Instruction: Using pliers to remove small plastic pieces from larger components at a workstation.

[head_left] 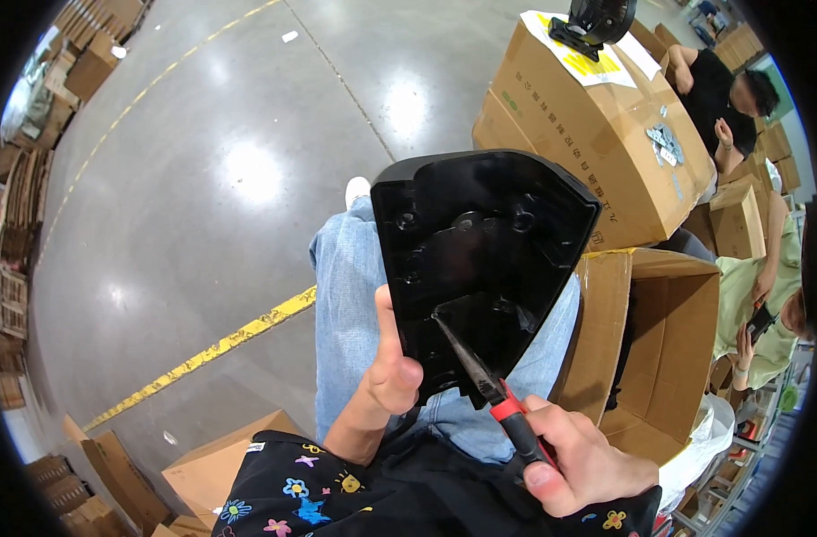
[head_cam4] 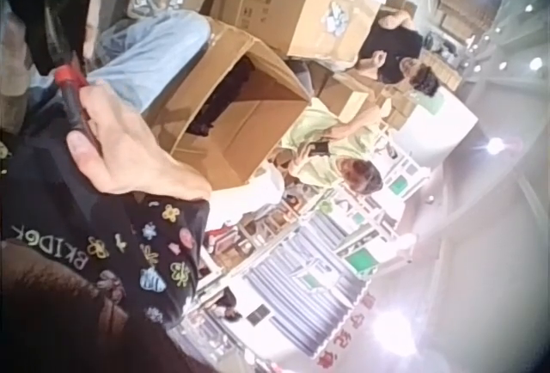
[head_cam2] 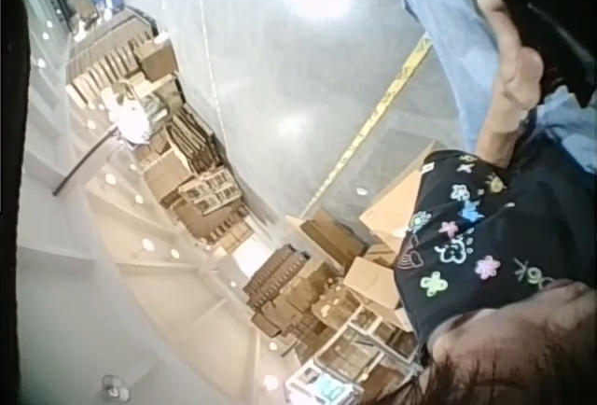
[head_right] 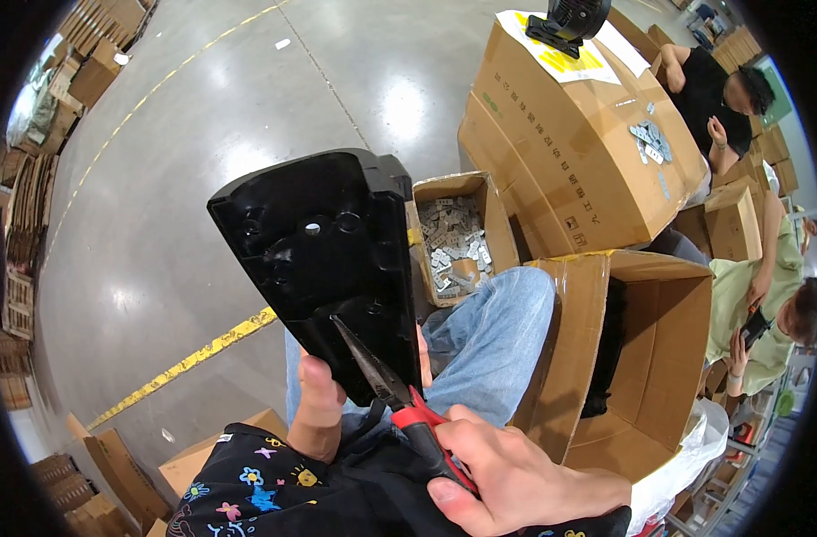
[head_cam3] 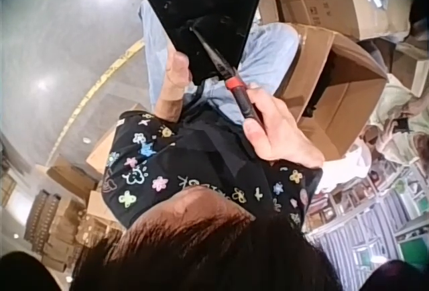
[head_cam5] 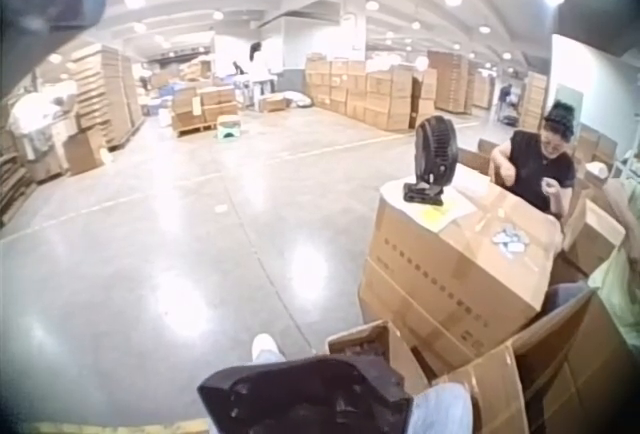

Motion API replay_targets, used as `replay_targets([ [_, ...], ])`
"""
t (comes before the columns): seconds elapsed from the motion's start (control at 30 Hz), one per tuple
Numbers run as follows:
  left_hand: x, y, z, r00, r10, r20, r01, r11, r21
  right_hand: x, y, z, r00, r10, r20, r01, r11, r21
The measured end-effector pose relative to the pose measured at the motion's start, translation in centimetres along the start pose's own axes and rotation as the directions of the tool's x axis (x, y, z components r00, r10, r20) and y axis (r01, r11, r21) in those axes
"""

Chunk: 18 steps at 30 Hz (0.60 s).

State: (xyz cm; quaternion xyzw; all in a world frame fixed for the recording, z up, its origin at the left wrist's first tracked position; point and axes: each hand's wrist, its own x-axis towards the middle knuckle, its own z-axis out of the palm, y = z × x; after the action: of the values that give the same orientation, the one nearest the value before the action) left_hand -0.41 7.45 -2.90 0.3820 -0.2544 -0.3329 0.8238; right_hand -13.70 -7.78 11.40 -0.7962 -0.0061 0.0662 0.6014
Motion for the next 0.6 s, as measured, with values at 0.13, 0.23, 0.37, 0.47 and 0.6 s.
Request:
replay_targets([
  [0.13, 1.0, 0.8, 0.8, 1.0, -0.018, 0.013, 0.019, 0.997, -0.07, -0.4, 1.2, 0.3, 0.999, -0.045, -0.01, 0.039, 0.947, -0.318],
  [0.23, 1.9, 2.5, 2.3, 0.991, 0.1, -0.089, -0.09, 0.99, 0.107, 0.9, 0.5, 0.1, 0.998, -0.059, -0.034, 0.031, 0.835, -0.549],
  [0.37, 2.6, 2.2, 2.3, 0.99, 0.088, -0.108, -0.075, 0.99, 0.117, 0.0, 3.7, 0.0, 0.986, -0.137, -0.091, 0.121, 0.979, -0.162],
  [0.47, 2.3, 2.0, 2.3, 0.977, -0.063, -0.204, 0.069, 0.997, 0.024, -1.4, 5.9, 1.9, 0.914, -0.22, -0.342, 0.268, 0.958, 0.098],
  [0.6, 3.5, 2.0, 3.1, 0.971, -0.065, -0.23, 0.055, 0.997, -0.052, 0.6, 8.2, 2.9, 0.812, -0.171, -0.559, 0.168, 0.984, -0.056],
])
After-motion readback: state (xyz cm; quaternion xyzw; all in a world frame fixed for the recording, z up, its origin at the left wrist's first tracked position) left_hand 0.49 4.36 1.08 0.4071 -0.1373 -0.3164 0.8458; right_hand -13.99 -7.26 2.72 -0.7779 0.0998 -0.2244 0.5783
